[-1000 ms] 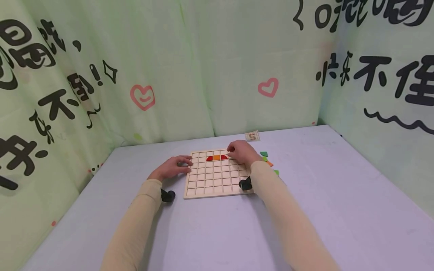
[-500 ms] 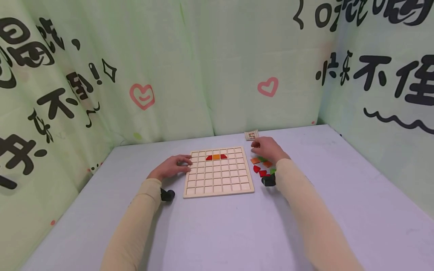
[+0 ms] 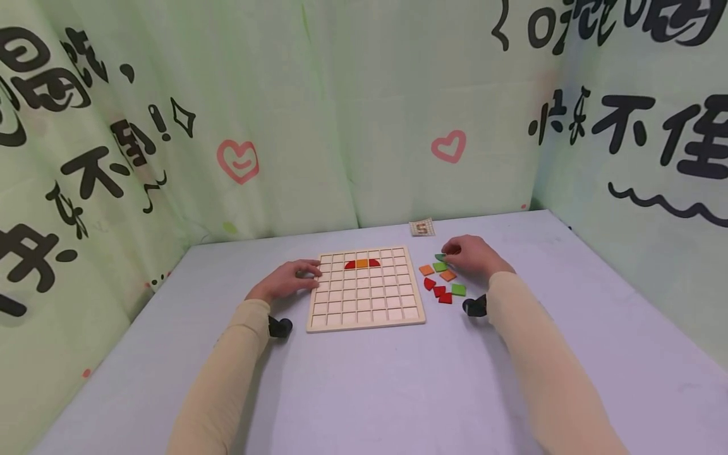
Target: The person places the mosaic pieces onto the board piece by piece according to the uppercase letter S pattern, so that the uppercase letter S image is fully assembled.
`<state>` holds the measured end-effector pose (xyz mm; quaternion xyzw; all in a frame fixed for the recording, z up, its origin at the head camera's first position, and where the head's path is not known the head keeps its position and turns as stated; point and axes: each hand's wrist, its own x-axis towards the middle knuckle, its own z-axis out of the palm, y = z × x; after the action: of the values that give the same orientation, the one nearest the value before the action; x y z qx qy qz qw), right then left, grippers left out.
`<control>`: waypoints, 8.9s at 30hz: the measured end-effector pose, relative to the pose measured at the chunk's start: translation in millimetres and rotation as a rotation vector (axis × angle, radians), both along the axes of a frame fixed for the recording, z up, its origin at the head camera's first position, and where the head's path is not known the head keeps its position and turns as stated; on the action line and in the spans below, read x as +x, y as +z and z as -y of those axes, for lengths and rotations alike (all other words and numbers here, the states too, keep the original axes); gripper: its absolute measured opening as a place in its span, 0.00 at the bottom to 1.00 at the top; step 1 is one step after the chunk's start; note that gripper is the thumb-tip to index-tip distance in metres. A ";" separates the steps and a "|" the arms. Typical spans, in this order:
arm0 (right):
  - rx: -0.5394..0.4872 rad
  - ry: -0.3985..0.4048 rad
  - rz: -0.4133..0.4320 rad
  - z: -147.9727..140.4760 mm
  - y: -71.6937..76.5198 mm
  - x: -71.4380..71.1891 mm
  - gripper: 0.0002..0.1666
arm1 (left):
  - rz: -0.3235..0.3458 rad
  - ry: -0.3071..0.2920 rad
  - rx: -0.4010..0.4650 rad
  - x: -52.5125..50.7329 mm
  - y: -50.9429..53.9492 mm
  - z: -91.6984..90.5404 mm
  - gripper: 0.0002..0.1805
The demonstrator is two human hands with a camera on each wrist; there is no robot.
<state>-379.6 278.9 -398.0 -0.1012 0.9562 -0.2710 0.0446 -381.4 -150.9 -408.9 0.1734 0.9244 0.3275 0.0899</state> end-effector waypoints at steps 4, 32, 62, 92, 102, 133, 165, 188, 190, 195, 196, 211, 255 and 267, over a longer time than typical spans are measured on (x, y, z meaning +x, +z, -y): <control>-0.004 0.038 0.023 -1.2 1.7 3.2 0.21 | -0.001 -0.001 0.000 -0.3 0.3 0.0 0.14; 0.008 0.031 0.042 6.1 -5.8 1.0 0.27 | 0.007 0.005 0.013 1.1 -2.5 -0.5 0.13; -0.008 0.050 -0.014 9.9 1.6 3.7 0.27 | -0.001 0.006 0.010 -1.5 -1.3 -0.3 0.14; -0.078 0.158 -0.075 66.4 13.0 -2.5 0.24 | -0.012 0.005 0.008 -0.8 -1.6 -0.5 0.13; -0.100 0.169 -0.123 86.8 7.4 -11.1 0.23 | 0.006 0.026 0.015 0.3 -1.4 -0.9 0.12; -0.128 0.263 -0.135 152.2 -3.4 -7.2 0.20 | -0.002 0.005 0.010 -0.6 -0.8 -0.2 0.13; 0.066 0.270 -0.166 185.2 -7.2 -5.5 0.18 | -0.034 -0.032 0.005 1.5 0.3 1.3 0.13; -0.032 0.262 -0.138 185.0 -9.1 -2.5 0.13 | -0.007 -0.013 0.004 -0.4 -0.9 0.8 0.13; -0.035 0.263 -0.136 185.0 -8.7 -2.0 0.13 | -0.008 -0.012 0.004 -0.5 -0.9 0.6 0.13; -0.030 0.271 -0.131 185.2 -8.4 -1.5 0.13 | 0.002 -0.007 0.011 0.2 -0.7 0.0 0.13; -0.028 0.274 -0.131 185.4 -8.3 -1.6 0.13 | 0.004 -0.007 0.012 0.4 -0.7 0.0 0.13; -0.029 0.276 -0.122 187.1 -8.8 -3.2 0.13 | 0.001 -0.004 0.000 0.3 -1.0 0.1 0.13; -0.064 -0.188 -0.160 72.3 8.5 -7.0 0.21 | 0.018 0.029 0.011 1.8 -2.8 0.3 0.13; -0.062 -0.294 -0.080 50.4 1.2 -3.2 0.23 | 0.015 0.029 0.014 -0.5 -2.5 -0.5 0.13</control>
<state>-382.8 228.5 -396.8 0.0279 0.9528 -0.2999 -0.0371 -382.0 -150.4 -411.4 0.1581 0.9238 0.3367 0.0907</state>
